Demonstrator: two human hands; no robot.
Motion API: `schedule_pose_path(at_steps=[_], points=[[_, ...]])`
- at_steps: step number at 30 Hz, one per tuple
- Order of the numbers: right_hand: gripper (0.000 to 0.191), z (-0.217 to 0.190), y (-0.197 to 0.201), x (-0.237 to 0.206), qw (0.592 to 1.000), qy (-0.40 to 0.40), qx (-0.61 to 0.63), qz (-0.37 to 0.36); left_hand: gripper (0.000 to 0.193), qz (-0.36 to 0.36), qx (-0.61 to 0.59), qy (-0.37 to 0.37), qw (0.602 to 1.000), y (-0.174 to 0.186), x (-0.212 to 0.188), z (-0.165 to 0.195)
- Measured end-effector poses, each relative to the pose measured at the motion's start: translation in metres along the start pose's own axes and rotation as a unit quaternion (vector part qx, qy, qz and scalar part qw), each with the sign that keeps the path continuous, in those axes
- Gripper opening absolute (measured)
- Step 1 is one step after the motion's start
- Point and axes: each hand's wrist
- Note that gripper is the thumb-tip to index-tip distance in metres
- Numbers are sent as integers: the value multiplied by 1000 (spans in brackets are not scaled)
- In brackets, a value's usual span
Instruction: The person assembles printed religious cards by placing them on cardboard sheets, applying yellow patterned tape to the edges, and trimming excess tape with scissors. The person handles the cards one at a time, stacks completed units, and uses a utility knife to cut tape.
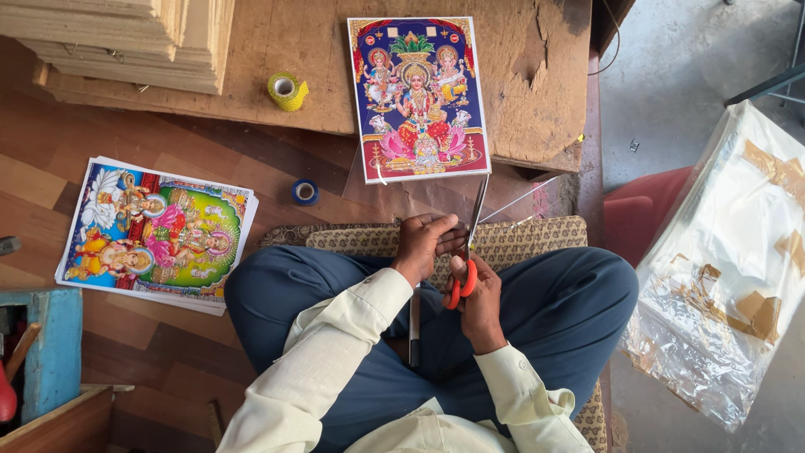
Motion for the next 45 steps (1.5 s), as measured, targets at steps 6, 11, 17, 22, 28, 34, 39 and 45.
schedule_pose_path(at_steps=[6, 11, 17, 22, 28, 34, 39, 45], points=[[40, 5, 3, 1, 1000, 17, 21, -7, 19, 4, 2, -3, 1000, 0, 1, -4], [41, 6, 4, 1, 1000, 7, 16, 4, 19, 2, 9, 0, 1000, 2, 3, -6], [39, 1, 8, 12, 1000, -3, 15, -11, 19, 4, 97, -32, 995, 5, 0, -6], [43, -5, 10, 16, 999, 11, 28, -14, 19, -5, 108, -15, 994, 4, -7, -3], [45, -4, 5, 11, 999, 25, 31, -3, 20, -7, 96, -7, 995, 4, -12, 0], [44, 2, 9, 13, 998, 39, 53, -14, 21, -28, 78, -16, 996, 6, -8, -5], [43, 5, 11, 14, 998, 30, 43, -18, 21, -22, 75, 2, 997, 8, -6, -7], [39, -6, 8, 23, 1000, 30, 0, 1, 20, -10, 126, -26, 992, 12, -6, -10]])
Point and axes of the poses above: each hand's wrist, its own x-axis towards the middle knuckle, its own y-axis out of the back of the hand, z = x × y, and after that the axes turned 4 degrees about z, right-handed
